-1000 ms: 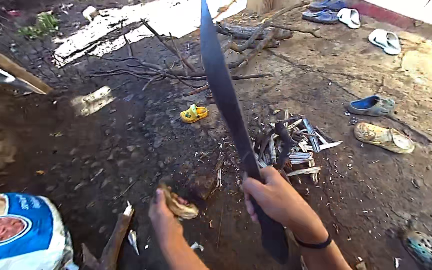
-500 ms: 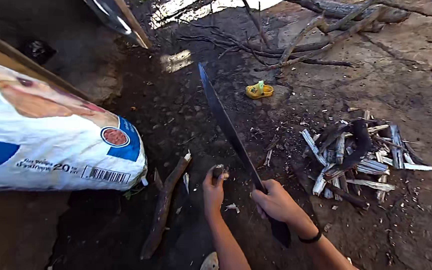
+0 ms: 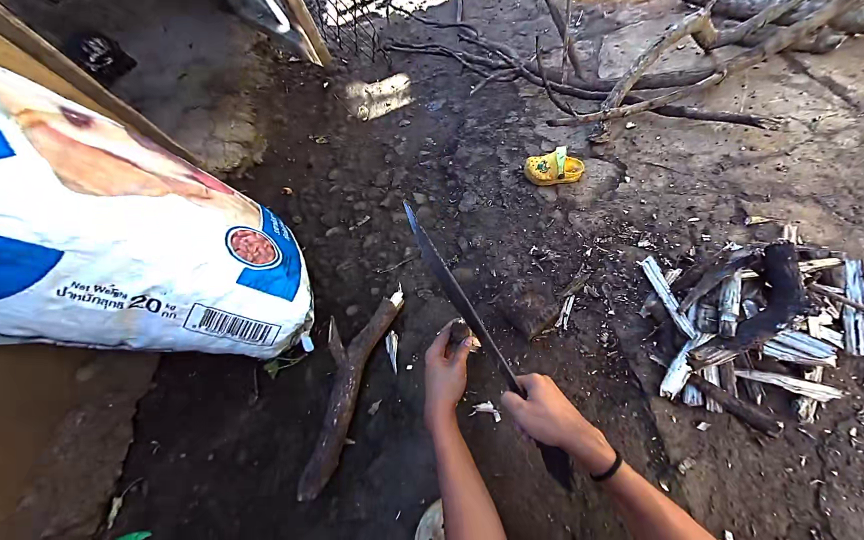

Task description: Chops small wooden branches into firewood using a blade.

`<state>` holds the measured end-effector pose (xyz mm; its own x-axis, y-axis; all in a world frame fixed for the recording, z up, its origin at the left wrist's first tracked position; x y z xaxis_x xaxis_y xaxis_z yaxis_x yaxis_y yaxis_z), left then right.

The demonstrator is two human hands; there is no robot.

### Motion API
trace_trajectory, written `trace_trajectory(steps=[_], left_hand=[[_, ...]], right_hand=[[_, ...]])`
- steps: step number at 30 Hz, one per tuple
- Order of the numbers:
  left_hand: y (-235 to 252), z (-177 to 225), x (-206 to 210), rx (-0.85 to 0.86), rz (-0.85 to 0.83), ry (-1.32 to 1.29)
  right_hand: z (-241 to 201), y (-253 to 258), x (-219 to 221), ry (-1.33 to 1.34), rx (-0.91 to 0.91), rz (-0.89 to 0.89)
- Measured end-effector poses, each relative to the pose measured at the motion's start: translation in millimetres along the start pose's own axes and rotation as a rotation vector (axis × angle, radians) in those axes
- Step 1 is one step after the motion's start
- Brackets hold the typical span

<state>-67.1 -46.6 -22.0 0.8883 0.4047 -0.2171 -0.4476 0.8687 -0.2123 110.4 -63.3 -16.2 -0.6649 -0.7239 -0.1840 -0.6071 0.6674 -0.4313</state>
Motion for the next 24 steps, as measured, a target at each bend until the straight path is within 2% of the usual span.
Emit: trace_trajectory(steps=[9, 13, 18, 22, 24], left_hand=[[0.5, 0.3, -0.9, -0.009, -0.037, -0.012], [2.0, -8.0, 0.3, -0.05, -0.123, -0.002], [-3.5, -4.7, 2.3, 0.032, 0.094, 0.107], [-18.4, 27.9, -2.4, 0.055, 0.157, 0.333], [-26.1, 42.8, -5.9, 0.07, 0.161, 0.334]], right_hand=[[-2.5, 2.4, 3.1, -0.027, 0.012, -0.013], [-1.9, 2.9, 4.9, -0.096, -0.005, -0.009], [-3.6, 3.1, 8.0, -0.197, -0.02, 0.058], [-17.5, -7.0, 4.4, -0.176, -0.072, 0.1], [-26.5, -14.6, 2.4, -0.198, -0.128, 0.117]])
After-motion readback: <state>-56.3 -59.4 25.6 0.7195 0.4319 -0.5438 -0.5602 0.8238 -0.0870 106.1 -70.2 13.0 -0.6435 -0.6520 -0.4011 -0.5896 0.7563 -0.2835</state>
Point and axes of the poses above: each hand's wrist, its own y-axis towards the middle knuckle, its own x-axis out of the palm, z = x × y, the point moved 8 cm from there along y, towards the middle knuckle, and after that the axes turned 10 degrees about -x, right-handed, at the moved point
